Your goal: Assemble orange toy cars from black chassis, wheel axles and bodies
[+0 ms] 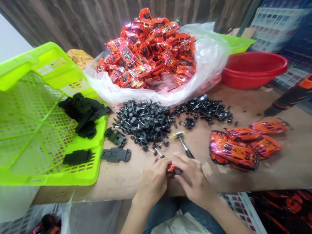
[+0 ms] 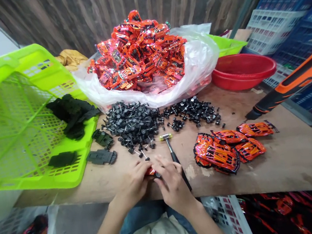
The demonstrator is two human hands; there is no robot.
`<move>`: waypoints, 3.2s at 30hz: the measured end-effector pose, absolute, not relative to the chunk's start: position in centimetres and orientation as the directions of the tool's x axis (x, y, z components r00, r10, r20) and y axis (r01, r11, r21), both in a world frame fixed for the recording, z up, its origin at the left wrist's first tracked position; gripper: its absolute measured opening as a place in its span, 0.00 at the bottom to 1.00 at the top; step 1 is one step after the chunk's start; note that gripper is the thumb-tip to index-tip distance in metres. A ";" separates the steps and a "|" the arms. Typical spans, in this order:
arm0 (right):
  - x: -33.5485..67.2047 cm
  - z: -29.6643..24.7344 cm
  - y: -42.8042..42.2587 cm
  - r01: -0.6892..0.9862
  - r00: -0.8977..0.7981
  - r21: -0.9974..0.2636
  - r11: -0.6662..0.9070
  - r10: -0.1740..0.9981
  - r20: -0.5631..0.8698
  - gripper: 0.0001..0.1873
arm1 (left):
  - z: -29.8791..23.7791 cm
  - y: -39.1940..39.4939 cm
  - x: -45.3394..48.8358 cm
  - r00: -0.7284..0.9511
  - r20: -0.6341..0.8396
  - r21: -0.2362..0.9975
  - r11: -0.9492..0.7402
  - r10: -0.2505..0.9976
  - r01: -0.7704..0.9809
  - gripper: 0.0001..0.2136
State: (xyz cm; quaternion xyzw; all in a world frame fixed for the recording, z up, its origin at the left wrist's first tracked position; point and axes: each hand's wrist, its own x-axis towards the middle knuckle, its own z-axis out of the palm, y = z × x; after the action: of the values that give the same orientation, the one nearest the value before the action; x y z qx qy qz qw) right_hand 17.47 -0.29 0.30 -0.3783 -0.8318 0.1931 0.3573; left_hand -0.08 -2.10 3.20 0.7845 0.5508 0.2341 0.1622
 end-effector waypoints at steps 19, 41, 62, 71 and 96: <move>16.5 1.6 -1.3 0.421 -0.380 -0.690 0.589 0.805 0.456 0.20 | 2.0 -3.8 -0.6 0.002 0.384 0.813 -0.339 0.923 0.473 0.17; 37.7 1.5 6.6 0.936 0.050 -0.201 0.289 0.457 0.888 0.06 | 0.6 -1.3 -5.4 -0.378 0.367 0.481 0.174 0.850 0.859 0.13; 19.9 4.5 11.6 0.775 -0.142 -0.545 0.320 0.928 0.343 0.15 | 2.9 -2.0 -10.5 -0.477 0.061 0.279 0.444 0.877 0.851 0.08; 17.2 3.2 19.9 0.817 0.082 -0.563 0.122 0.943 0.324 0.08 | 4.5 -2.6 -7.0 -0.606 -0.371 0.887 0.075 0.704 -0.456 0.30; 13.9 1.2 0.3 0.739 -0.466 -0.429 0.519 0.854 0.229 0.13 | 0.2 -1.7 -1.3 -0.435 -0.215 0.975 0.165 0.874 -0.150 0.14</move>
State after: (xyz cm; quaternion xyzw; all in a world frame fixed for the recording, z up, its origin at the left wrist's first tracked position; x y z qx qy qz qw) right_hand 13.91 0.25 1.16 -0.4714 -0.8453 0.1359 0.2115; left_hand -1.31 -1.70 0.20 0.2916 0.6205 0.5767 0.4443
